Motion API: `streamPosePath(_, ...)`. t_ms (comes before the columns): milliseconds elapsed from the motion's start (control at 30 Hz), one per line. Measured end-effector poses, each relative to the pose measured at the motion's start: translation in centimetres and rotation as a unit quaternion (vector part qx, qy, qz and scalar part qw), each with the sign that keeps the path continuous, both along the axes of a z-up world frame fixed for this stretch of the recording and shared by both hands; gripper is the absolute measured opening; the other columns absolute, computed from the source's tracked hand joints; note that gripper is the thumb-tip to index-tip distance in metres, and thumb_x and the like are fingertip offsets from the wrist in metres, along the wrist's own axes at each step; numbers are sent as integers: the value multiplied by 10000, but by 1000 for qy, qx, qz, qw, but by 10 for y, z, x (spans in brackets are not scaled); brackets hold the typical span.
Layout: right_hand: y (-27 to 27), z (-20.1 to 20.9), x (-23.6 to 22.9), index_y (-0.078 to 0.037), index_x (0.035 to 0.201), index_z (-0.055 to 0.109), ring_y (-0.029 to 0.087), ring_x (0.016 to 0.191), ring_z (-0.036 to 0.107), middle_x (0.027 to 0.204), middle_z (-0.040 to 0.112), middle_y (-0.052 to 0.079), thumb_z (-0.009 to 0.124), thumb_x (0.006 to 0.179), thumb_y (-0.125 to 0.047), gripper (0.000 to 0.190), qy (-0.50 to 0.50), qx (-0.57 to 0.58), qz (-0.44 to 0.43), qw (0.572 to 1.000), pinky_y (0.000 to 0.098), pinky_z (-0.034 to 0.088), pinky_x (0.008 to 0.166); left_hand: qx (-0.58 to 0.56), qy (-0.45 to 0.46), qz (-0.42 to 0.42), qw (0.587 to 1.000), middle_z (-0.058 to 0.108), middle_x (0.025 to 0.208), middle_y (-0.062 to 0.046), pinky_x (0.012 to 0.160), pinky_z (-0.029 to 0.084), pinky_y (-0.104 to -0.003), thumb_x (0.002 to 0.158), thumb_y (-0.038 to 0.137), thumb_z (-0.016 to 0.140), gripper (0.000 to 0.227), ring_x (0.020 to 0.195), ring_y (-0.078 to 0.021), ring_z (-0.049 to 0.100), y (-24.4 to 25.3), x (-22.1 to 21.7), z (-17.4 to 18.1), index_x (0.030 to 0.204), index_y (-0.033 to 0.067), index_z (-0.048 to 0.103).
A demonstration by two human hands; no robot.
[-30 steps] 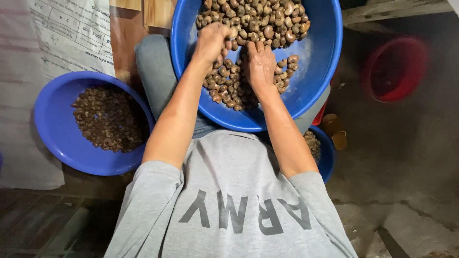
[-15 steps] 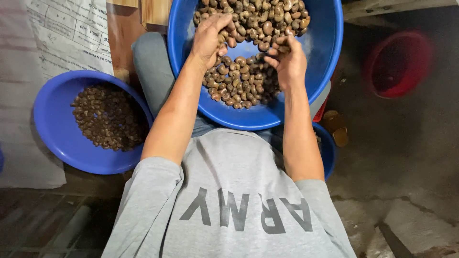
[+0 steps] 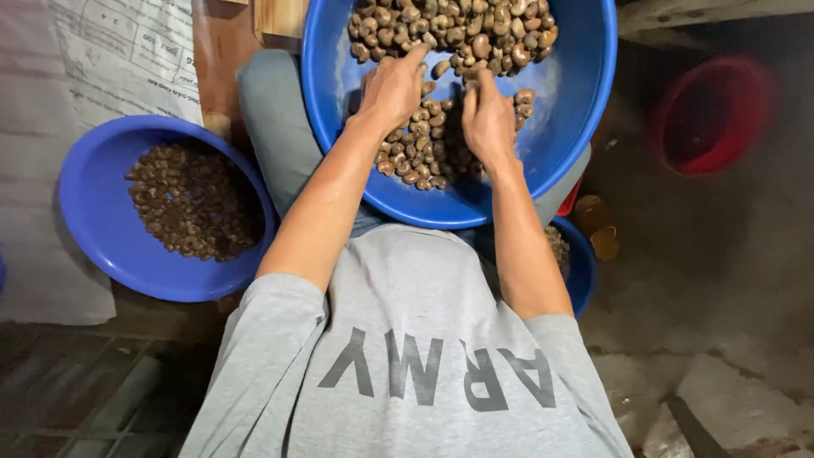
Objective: Manually sorting cashew nuts by picking them from a large basin and placing them into separate containers based on quality or type.
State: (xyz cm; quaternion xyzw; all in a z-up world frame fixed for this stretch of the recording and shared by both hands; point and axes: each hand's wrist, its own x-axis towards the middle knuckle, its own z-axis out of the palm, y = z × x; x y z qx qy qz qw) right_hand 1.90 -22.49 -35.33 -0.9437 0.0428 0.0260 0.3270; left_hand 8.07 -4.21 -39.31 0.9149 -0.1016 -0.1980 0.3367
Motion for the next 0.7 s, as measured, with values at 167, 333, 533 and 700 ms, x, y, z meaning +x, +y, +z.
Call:
streamPosePath(167,-15,1,7,-76,1203,610,300,747,699,973,749,111,596,1032,-131,180,-43,-10,-24,999,466,512,808,-18,-63,-12,998,546,568,-51,537,535,-452,902,-49,500,198,462,-231,512,-6,1,-29,937,60,660)
streamPosePath(333,-16,-25,24,-122,1428,566,255,593,646,805,739,114,684,999,-55,450,-83,-62,37,994,432,503,571,-44,-98,21,994,588,549,17,288,394,-242,916,-44,544,300,356,-87,448,-4,4,-57,1188,-22,667)
streamPosePath(533,-16,-63,29,-42,1182,576,204,499,553,669,650,66,741,932,1,303,-72,-123,50,988,393,572,485,-40,-67,56,995,696,667,-68,511,558,-377,927,-19,589,157,490,-187,613,1,3,-44,1056,34,660)
streamPosePath(700,-22,-44,22,1,1140,605,306,681,697,835,726,158,693,967,-179,265,37,-52,-36,997,494,598,670,15,-2,8,1000,708,970,-169,913,541,-557,926,128,738,484,917,-335,685,-1,-3,-29,1378,68,573)
